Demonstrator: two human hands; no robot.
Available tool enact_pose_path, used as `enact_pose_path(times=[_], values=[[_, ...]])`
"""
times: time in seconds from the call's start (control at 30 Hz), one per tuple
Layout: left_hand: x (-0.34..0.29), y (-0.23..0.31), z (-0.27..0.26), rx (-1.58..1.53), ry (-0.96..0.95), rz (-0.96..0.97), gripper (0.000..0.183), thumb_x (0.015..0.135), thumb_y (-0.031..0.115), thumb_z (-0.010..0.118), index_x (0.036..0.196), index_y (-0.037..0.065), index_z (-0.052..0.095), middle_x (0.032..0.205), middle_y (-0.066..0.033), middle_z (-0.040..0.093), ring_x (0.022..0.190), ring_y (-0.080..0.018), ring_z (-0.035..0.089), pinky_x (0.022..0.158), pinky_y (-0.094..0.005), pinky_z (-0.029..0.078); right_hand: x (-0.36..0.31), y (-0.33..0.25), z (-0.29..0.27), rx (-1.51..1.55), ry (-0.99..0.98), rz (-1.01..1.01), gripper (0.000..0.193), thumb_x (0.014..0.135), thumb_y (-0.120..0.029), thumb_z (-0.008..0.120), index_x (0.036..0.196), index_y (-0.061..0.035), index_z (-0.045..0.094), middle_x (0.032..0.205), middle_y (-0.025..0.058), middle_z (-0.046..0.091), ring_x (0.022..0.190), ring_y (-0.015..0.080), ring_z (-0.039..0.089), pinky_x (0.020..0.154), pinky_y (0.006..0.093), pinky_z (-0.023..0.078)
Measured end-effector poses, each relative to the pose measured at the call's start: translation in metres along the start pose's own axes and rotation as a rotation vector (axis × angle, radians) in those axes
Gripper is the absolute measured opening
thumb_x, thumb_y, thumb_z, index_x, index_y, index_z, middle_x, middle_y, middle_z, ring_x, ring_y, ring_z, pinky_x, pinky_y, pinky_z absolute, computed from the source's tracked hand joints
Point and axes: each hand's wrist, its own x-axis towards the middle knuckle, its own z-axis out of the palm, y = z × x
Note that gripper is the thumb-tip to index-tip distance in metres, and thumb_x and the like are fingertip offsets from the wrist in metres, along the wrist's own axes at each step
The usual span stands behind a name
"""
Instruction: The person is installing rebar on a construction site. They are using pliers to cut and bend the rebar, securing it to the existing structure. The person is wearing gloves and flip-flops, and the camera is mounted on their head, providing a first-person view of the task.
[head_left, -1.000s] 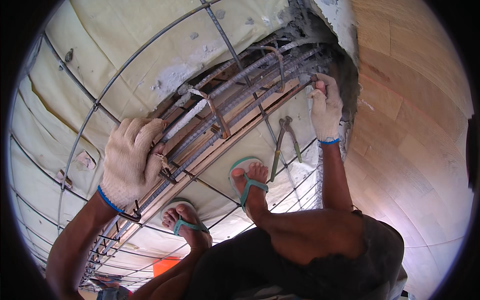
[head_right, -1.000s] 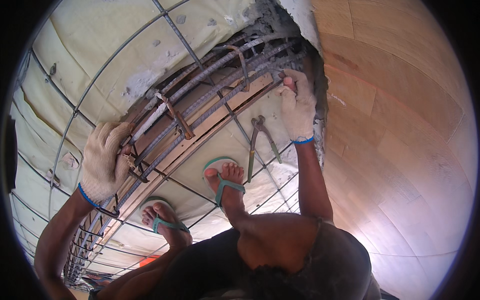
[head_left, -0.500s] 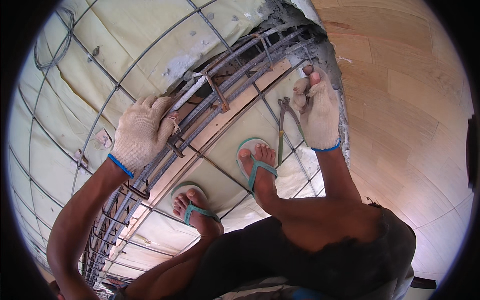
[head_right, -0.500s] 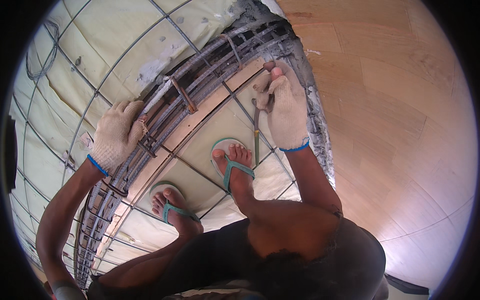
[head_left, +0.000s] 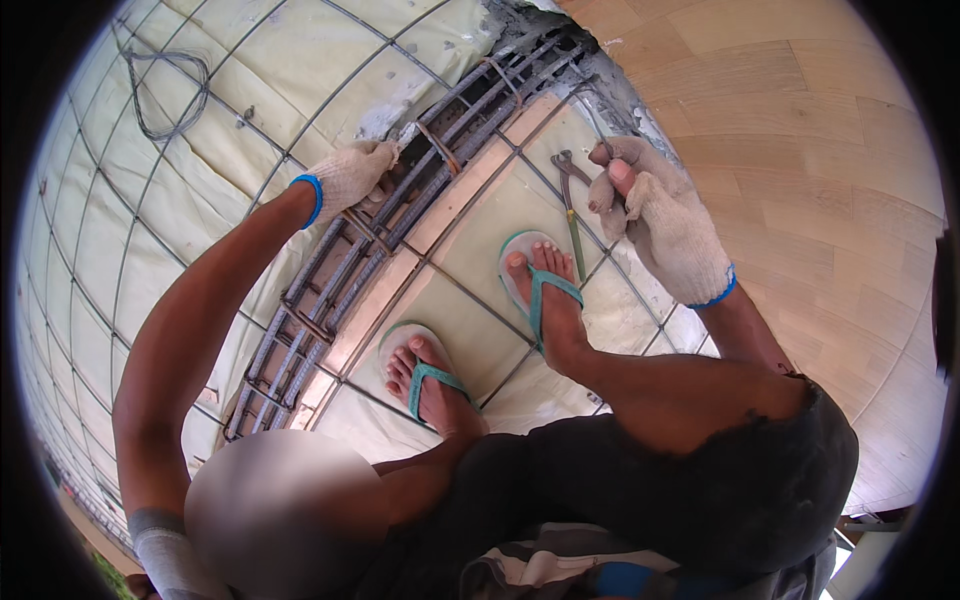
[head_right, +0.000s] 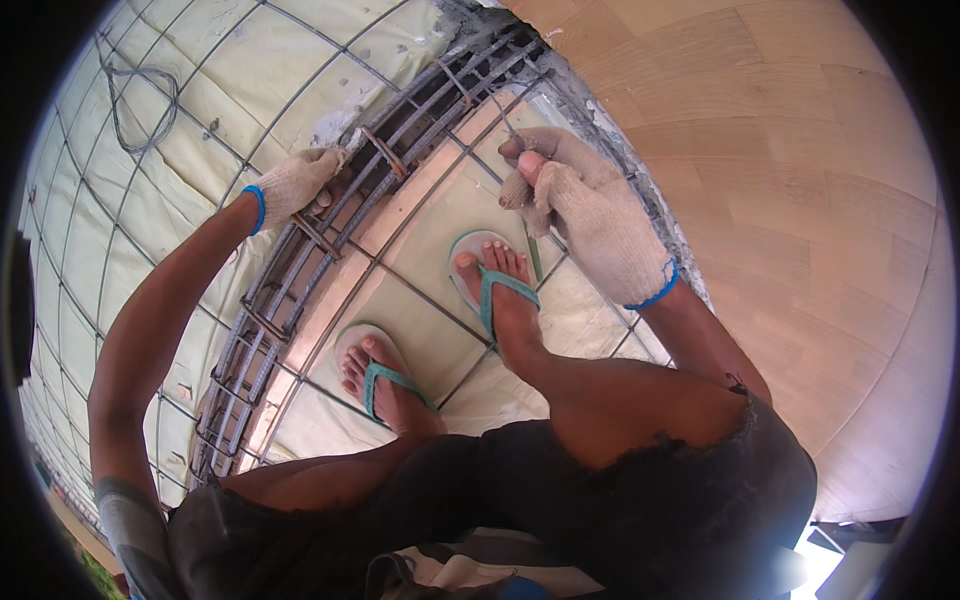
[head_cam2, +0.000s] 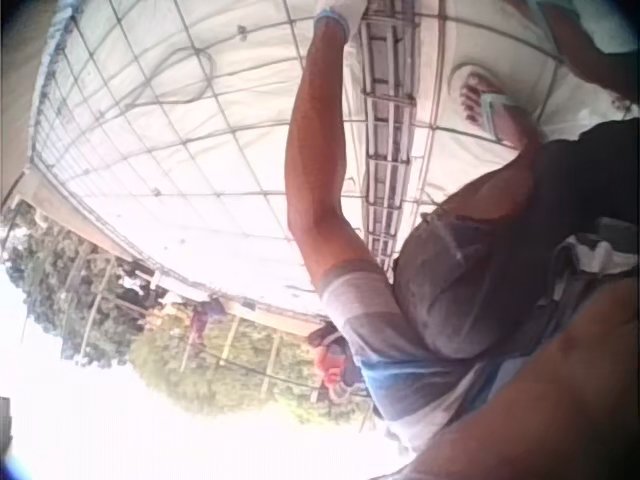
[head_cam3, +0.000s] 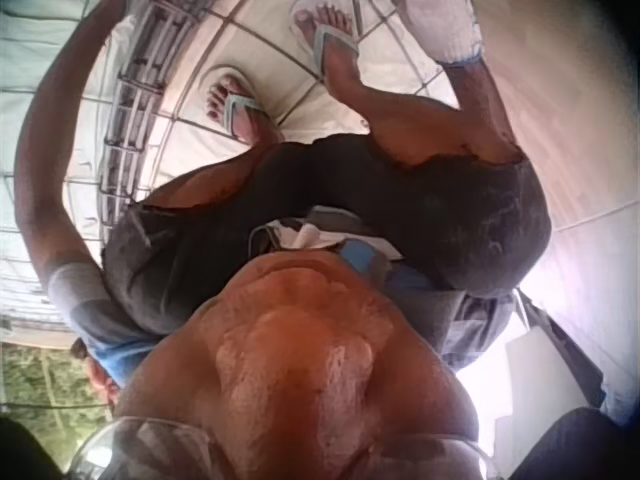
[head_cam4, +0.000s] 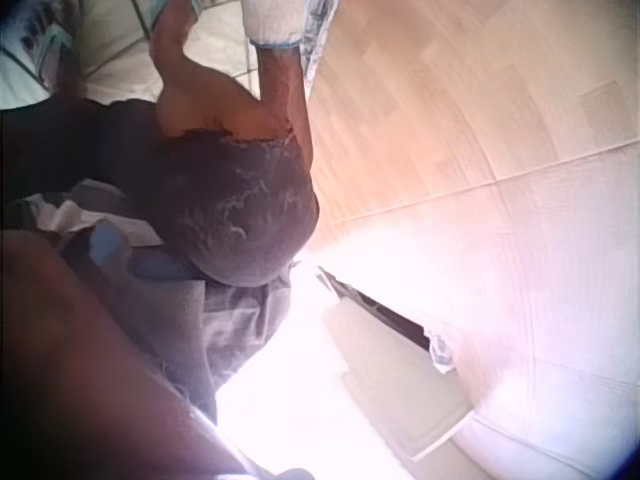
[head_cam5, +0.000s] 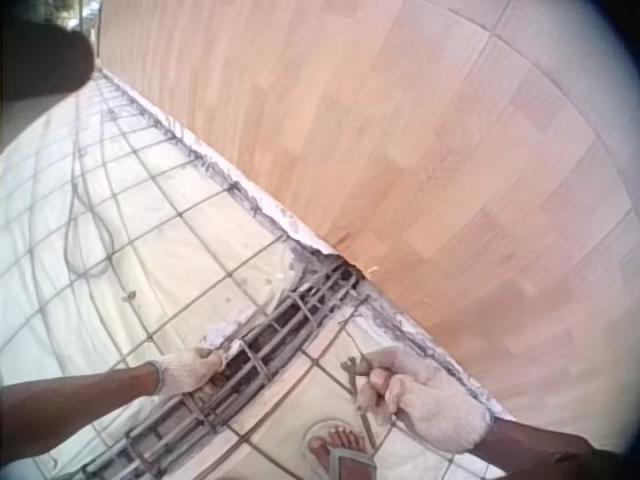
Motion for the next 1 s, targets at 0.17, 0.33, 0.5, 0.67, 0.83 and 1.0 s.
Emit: enact_pose_path(times=[0.17,0.33,0.5,0.67,0.83,1.0], values=[[-0.002,0.006,-0.004,0.023,-0.064,-0.015,0.046,0.115,0.049,0.042,0.104,0.007,0.06,0.077,-0.0009,0.059,0.06,-0.0103,0.052,0.056,-0.0302,0.044,-0.015,-0.043,-0.034,-0.513,0.008,-0.053,0.044,0.112,-0.032,0.056,0.137,0.0043,0.06,0.088,0.0012,0.063,0.072,0.0075,0.047,0.069,0.0245,0.043],[0.001,0.005,-0.007,0.094,-0.052,-0.033,0.049,0.114,0.05,0.043,0.106,0.006,0.062,0.076,-0.0019,0.059,0.061,-0.0118,0.055,0.055,-0.0324,0.045,-0.016,-0.063,-0.052,-0.784,-0.031,0.033,0.043,0.105,-0.03,0.059,0.132,0.0022,0.068,0.089,0.0015,0.066,0.082,0.0087,0.056,0.078,0.0277,0.051],[-0.008,0.011,-0.011,0.124,-0.053,-0.065,0.051,0.114,0.051,0.042,0.112,0.006,0.066,0.085,-0.0051,0.067,0.069,-0.0127,0.063,0.058,-0.0333,0.05,0.005,-0.052,-0.053,-0.931,-0.074,-0.062,0.036,0.102,-0.021,0.058,0.127,0.0016,0.069,0.089,0.0013,0.064,0.081,0.011,0.057,0.08,0.0296,0.052],[-0.015,0.02,-0.019,0.881,0.316,0.34,0.055,0.114,0.051,0.043,0.122,0.003,0.069,0.104,-0.0143,0.074,0.092,-0.0149,0.07,0.077,-0.0341,0.057,0.047,-0.02,-0.03,-0.962,-0.09,-0.37,0.034,0.094,-0.013,0.065,0.127,-0.0039,0.071,0.1,0.0119,0.073,0.09,0.0224,0.069,0.085,0.0364,0.057],[-0.04,0.068,0.016,-0.218,0.024,0.178,0.056,0.115,0.051,0.045,0.135,0.002,0.061,0.121,-0.0163,0.071,0.109,-0.0219,0.072,0.095,-0.0375,0.059,0.089,0.021,0.0,-1.07,0.002,-0.993,0.039,0.087,-0.013,0.079,0.125,-0.016,0.073,0.094,0.0055,0.076,0.087,0.0293,0.069,0.08,0.0434,0.058],[-0.026,0.063,0.013,-0.902,-0.261,0.225,0.043,0.118,0.04,0.044,0.137,0.003,0.055,0.124,-0.0127,0.07,0.115,-0.0262,0.072,0.102,-0.0439,0.061,0.109,0.068,0.027,-0.8,0.032,-1.001,0.034,0.089,-0.008,0.076,0.122,-0.013,0.075,0.099,0.0075,0.077,0.089,0.0275,0.072,0.079,0.0418,0.059]])
